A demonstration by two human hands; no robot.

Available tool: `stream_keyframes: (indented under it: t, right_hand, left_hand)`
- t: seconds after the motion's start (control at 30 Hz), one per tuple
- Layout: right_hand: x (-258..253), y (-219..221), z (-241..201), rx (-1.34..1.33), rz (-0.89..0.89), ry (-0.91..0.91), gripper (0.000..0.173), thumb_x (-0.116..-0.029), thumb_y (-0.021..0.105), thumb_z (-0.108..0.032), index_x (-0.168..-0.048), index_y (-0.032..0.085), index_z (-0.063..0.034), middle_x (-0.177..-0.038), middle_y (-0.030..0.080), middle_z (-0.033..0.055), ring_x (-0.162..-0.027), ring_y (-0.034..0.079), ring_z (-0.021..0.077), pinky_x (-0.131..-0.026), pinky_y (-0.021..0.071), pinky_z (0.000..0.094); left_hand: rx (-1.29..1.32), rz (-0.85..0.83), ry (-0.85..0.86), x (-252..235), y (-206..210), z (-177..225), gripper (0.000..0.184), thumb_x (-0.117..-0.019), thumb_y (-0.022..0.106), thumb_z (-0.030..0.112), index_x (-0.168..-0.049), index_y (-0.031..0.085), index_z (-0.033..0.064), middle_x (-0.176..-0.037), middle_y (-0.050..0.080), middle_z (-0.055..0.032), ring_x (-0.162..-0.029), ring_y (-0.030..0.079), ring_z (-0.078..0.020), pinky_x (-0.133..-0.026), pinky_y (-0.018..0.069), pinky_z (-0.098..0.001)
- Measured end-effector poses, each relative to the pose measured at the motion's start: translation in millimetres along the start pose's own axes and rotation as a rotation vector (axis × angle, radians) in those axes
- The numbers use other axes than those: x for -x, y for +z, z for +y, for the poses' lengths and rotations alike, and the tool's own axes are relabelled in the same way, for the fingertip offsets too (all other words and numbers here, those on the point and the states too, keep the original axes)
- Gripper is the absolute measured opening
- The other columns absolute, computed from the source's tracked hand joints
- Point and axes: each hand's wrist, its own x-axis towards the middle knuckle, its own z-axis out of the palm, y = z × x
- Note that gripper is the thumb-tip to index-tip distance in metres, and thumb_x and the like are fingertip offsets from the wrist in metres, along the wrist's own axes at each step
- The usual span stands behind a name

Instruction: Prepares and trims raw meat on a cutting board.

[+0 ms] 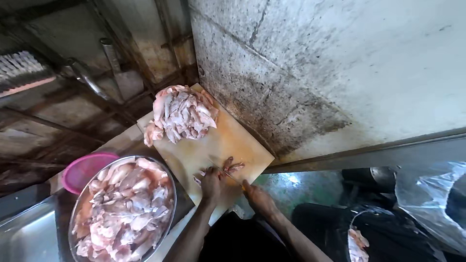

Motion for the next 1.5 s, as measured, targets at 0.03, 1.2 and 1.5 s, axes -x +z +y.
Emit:
stream_keyframes:
  t: [0.03, 1.2, 1.5]
  right_hand:
    - [13, 8, 21, -0.007, 0.018, 0.020, 0.041, -0.1076, 0.045, -0.032, -0.146, 0.049, -0.0196, -0.112, 0.071, 0.0204, -0.100, 0.071, 0.0428, -0.082, 0.0572, 0.0625]
    - [103, 80, 92, -0.502, 0.296, 0.175, 0.035, -0.1007, 0.059, -0.036, -0.125, 0.060, -0.0109, -0.086, 0.071, 0.0122, -0.080, 0.072, 0.0313, -0.074, 0.0586, 0.0522]
    - [62, 25, 28, -0.314, 0.020, 0.098, 0.043, -0.1068, 0.044, -0.043, -0.140, 0.050, -0.0171, -0.107, 0.071, 0.0177, -0.099, 0.072, 0.0390, -0.084, 0.0575, 0.0580]
  left_hand:
    - [-0.010, -0.003, -0.021, 0, -3, -3, 0.026, -0.0991, 0.057, 0.028, -0.108, 0.074, 0.0103, -0.117, 0.071, -0.0080, -0.107, 0.070, -0.0241, -0.092, 0.0580, -0.0444]
    - [0.242, -0.106, 0.072, -21, -10, 19, 0.058, -0.0885, 0.074, 0.019, -0.144, 0.057, 0.0131, -0.123, 0.067, -0.0140, -0.114, 0.065, -0.0268, -0.102, 0.0537, -0.0452]
    - [0.368, 0.106, -0.101, -16, -4, 15, 0.029, -0.0914, 0.074, 0.016, -0.115, 0.065, 0.0014, -0.096, 0.072, -0.0110, -0.090, 0.071, -0.0231, -0.087, 0.0587, -0.0453]
